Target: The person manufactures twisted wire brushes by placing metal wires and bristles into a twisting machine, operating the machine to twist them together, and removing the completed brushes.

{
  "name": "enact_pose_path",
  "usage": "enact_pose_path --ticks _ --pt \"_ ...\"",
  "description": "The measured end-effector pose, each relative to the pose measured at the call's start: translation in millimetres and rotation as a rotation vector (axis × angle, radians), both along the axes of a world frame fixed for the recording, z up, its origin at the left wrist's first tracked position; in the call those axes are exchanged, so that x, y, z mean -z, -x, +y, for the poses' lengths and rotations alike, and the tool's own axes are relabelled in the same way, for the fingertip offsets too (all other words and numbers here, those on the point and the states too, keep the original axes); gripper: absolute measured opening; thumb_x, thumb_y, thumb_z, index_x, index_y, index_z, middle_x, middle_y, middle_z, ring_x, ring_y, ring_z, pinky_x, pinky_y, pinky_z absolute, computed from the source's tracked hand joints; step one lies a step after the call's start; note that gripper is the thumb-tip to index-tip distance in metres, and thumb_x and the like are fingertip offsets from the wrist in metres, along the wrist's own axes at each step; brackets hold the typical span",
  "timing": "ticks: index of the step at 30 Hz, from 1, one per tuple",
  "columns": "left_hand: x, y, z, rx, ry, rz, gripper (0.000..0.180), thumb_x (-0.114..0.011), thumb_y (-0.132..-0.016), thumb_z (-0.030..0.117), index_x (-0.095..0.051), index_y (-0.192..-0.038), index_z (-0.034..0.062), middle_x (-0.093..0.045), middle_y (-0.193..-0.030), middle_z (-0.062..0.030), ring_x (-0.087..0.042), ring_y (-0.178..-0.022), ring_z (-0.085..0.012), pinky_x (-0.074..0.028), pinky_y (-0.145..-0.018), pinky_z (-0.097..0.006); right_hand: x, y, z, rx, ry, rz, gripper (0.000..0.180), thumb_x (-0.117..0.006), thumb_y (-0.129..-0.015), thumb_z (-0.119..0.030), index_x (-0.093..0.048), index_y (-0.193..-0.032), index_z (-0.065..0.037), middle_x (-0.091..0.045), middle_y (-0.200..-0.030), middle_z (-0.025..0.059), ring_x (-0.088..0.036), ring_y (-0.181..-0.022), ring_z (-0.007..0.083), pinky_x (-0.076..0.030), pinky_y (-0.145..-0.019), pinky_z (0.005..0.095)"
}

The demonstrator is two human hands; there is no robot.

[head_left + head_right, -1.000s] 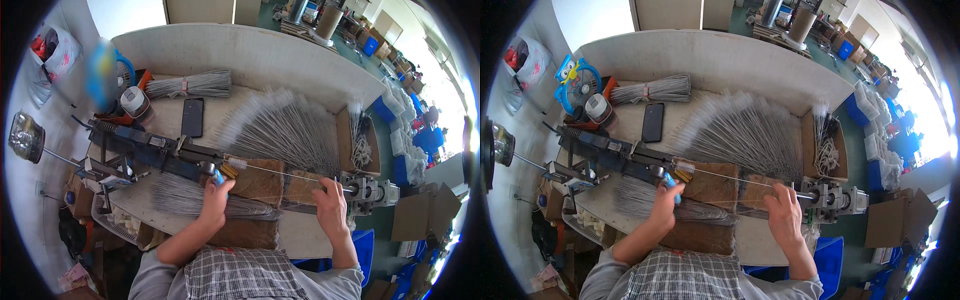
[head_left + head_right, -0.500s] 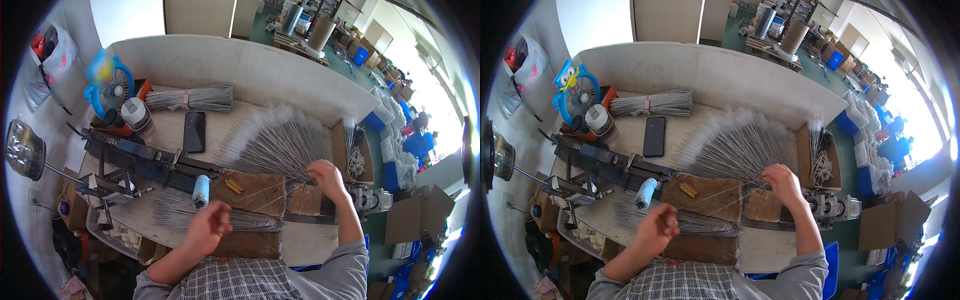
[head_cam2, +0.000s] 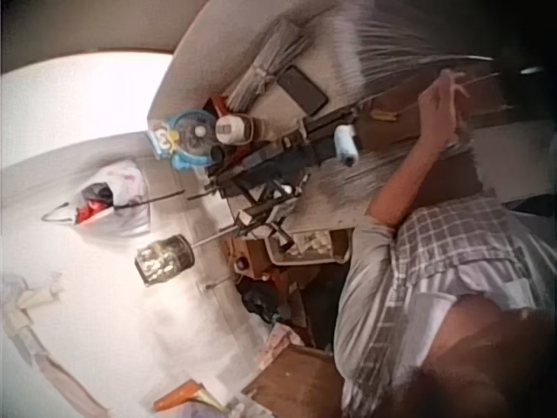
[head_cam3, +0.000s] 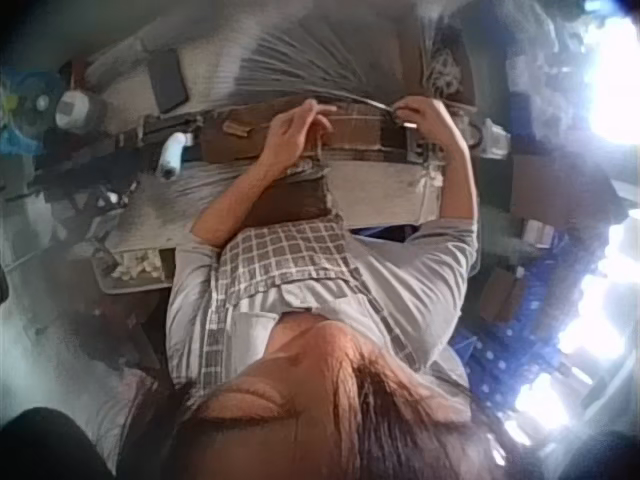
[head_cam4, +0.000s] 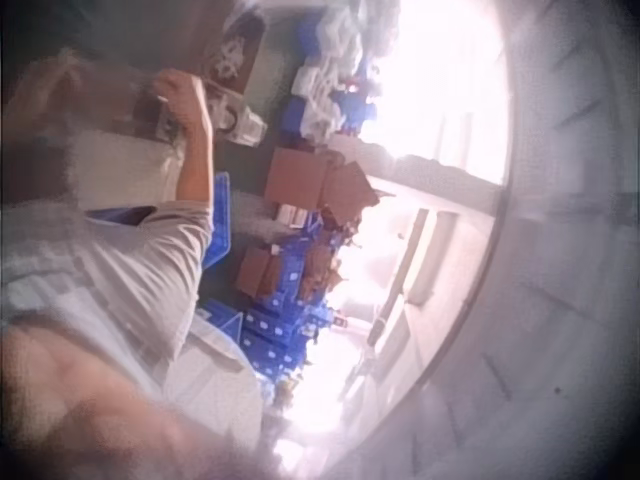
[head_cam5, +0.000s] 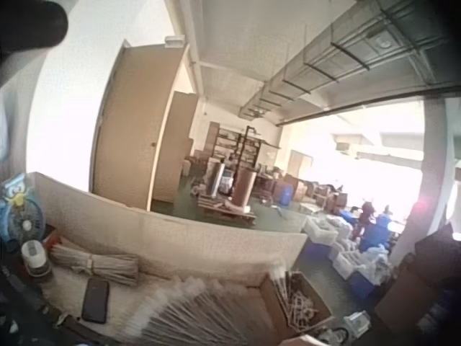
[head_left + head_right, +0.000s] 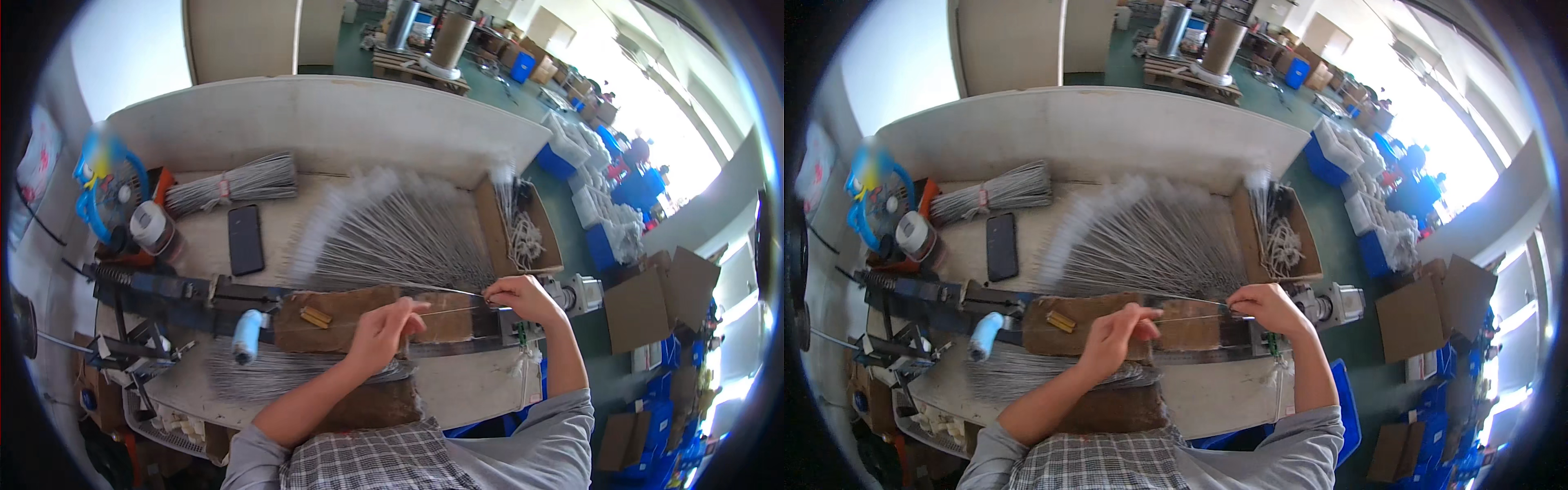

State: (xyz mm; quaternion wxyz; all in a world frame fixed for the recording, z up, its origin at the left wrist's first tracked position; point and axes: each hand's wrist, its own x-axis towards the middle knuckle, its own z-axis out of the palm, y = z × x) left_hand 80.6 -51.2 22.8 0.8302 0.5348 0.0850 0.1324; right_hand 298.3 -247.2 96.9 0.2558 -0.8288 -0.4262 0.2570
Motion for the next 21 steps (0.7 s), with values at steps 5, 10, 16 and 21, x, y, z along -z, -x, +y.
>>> enact_pose_path --ticks 5,10,16,21 --pt "-17 25 4 -0.068 -0.069 0.152 0.056 -0.038 -0.102 0.044 -0.067 -0.105 -0.0036 -0.067 -0.080 -0.0079 -0.062 -0.075 -0.0120 -0.051 -0.072 -0.025 -6 25 -6 -0.022 -0.181 -0.241 0.022 -0.072 -0.074 -0.009 -0.069 -0.095 -0.002 -0.064 -0.080 0.0100 -0.063 -0.074 0.0242 -0.051 -0.069 0.0313" --pt "-20 23 2 -0.082 -0.021 0.153 0.059 -0.036 -0.101 0.048 -0.062 -0.115 -0.0035 -0.068 -0.086 -0.0106 -0.063 -0.077 -0.0136 -0.051 -0.075 -0.027 27 45 -6 -0.135 -0.302 -0.698 0.020 -0.071 -0.072 -0.009 -0.067 -0.092 -0.005 -0.063 -0.086 0.0054 -0.060 -0.087 0.0242 -0.049 -0.076 0.0367" --pt "-15 33 6 -0.130 0.153 0.140 0.060 -0.035 -0.101 0.048 -0.056 -0.123 -0.0038 -0.069 -0.093 -0.0122 -0.064 -0.081 -0.0154 -0.051 -0.079 -0.029 8 52 27 -0.383 -0.360 -0.720 0.019 -0.070 -0.065 -0.006 -0.069 -0.084 -0.011 -0.063 -0.076 -0.0003 -0.058 -0.080 0.0206 -0.047 -0.069 0.0340" --pt "-22 56 13 -0.169 0.205 0.061 0.043 -0.045 -0.101 0.034 -0.059 -0.120 -0.0022 -0.068 -0.098 -0.0114 -0.065 -0.085 -0.0167 -0.052 -0.081 -0.030 4 79 103 -0.489 -0.458 -0.233 0.017 -0.078 -0.069 -0.017 -0.074 -0.083 -0.009 -0.060 -0.066 0.0021 -0.056 -0.072 0.0219 -0.049 -0.067 0.0343"
